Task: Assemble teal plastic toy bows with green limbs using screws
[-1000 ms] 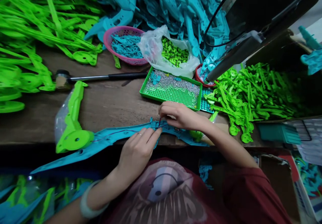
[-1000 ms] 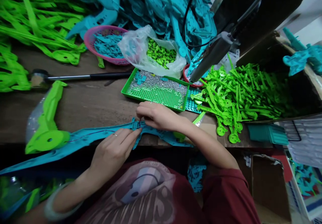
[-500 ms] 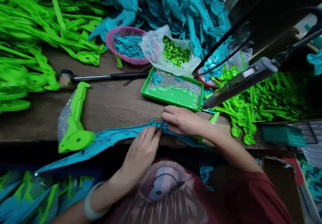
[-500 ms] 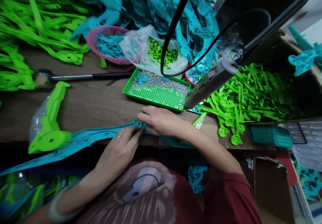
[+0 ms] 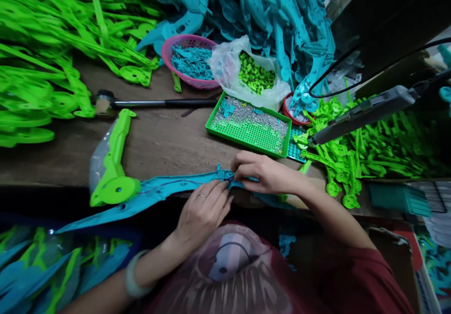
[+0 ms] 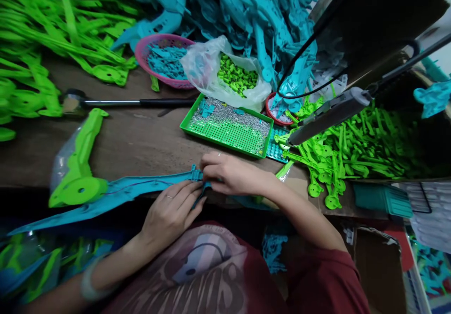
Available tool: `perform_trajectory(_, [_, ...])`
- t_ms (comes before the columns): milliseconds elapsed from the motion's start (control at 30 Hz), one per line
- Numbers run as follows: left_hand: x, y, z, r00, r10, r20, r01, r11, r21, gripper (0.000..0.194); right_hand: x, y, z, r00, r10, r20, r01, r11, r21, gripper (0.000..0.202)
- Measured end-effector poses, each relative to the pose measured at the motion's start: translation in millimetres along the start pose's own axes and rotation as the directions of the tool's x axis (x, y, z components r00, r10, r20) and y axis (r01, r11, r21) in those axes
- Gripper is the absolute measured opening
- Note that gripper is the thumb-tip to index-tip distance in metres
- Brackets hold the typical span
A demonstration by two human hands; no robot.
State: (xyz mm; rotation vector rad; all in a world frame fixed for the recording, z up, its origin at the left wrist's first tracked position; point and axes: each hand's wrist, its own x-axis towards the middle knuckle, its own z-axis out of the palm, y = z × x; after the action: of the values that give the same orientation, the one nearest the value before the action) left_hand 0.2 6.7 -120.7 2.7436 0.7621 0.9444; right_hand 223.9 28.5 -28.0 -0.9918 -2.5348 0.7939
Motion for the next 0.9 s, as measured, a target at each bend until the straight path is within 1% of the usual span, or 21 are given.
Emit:
perform_trajectory(33, [1,1,-1.0,1.000,-0.002,0.001,0.002,1.000,0.005,0.017,-2,-1,-3,1.000,0.000,0.025,-0.001,1.000,0.015,0.013])
perform_trajectory(100, [4,3,-3.5,1.000,-0.020,0.007,0.020,1.000,0.019,0.018,-5,-4,-8,0.997,0.003,0.083,-0.002,1.000,-0.013,0.015])
perform_trajectory(167, [9,4,-5.8,0.998,-0.052,0.028,0.051,0.998,0.029,0.026,-7,-6,-9,0.993,0.003,0.120,0.009,0.995,-0.102,0.017])
perform_trajectory(233, [14,3,-7.2,0.993,-0.078,0.084,0.076,0.997,0.031,0.034,-8,-10,-6,0.992,-0.009,0.124,0.037,0.974,-0.224,0.019])
perform_trajectory(267, [17,2,-7.6,0.989,-0.087,0.120,0.083,0.996,0.035,0.033,-7,-12,-4,0.992,-0.014,0.124,0.050,0.956,-0.290,0.020])
perform_trajectory(333, [23,-1,-7.6,0.980,-0.096,0.174,0.090,0.995,0.042,0.024,-7,-18,2,0.992,0.001,0.123,0.053,0.900,-0.432,0.021])
perform_trajectory(400, [29,-4,-6.9,0.976,-0.100,0.192,0.095,0.995,0.036,0.017,-6,-22,9,0.993,0.046,0.107,0.024,0.817,-0.577,0.024])
perform_trajectory(467, [31,-6,-5.8,0.977,-0.103,0.185,0.102,0.995,0.015,0.015,-7,-23,16,0.995,0.069,0.067,-0.004,0.725,-0.689,0.027])
perform_trajectory(533, [29,-5,-4.5,0.980,-0.105,0.167,0.104,0.994,0.014,0.016,-9,-20,23,0.999,0.033,0.017,-0.008,0.650,-0.760,0.027])
perform_trajectory(600, [24,-1,-3.2,0.986,-0.106,0.130,0.102,0.994,0.037,0.018,-11,-13,29,0.999,0.004,-0.036,-0.031,0.613,-0.790,0.024])
perform_trajectory(667, [17,3,-2.4,0.992,-0.095,0.080,0.090,0.994,0.064,0.023,-12,-5,34,0.994,0.042,-0.102,-0.105,0.641,-0.760,0.022])
perform_trajectory(733, [11,6,-2.4,0.997,-0.061,0.040,0.058,0.995,0.083,0.026,-12,1,39,0.972,0.133,-0.194,-0.228,0.733,-0.641,0.024])
perform_trajectory(800, [8,7,-3.3,0.999,-0.024,0.026,0.021,0.995,0.102,0.025,-11,5,44,0.935,0.202,-0.292,-0.318,0.844,-0.432,0.021])
perform_trajectory(867, [6,7,-4.9,0.999,-0.005,0.039,0.001,0.994,0.112,0.025,-8,6,49,0.899,0.243,-0.364,-0.332,0.920,-0.207,0.018])
perform_trajectory(900, [6,7,-5.6,0.999,-0.006,0.049,0.000,0.994,0.113,0.025,-7,6,51,0.888,0.262,-0.377,-0.327,0.937,-0.119,0.017])
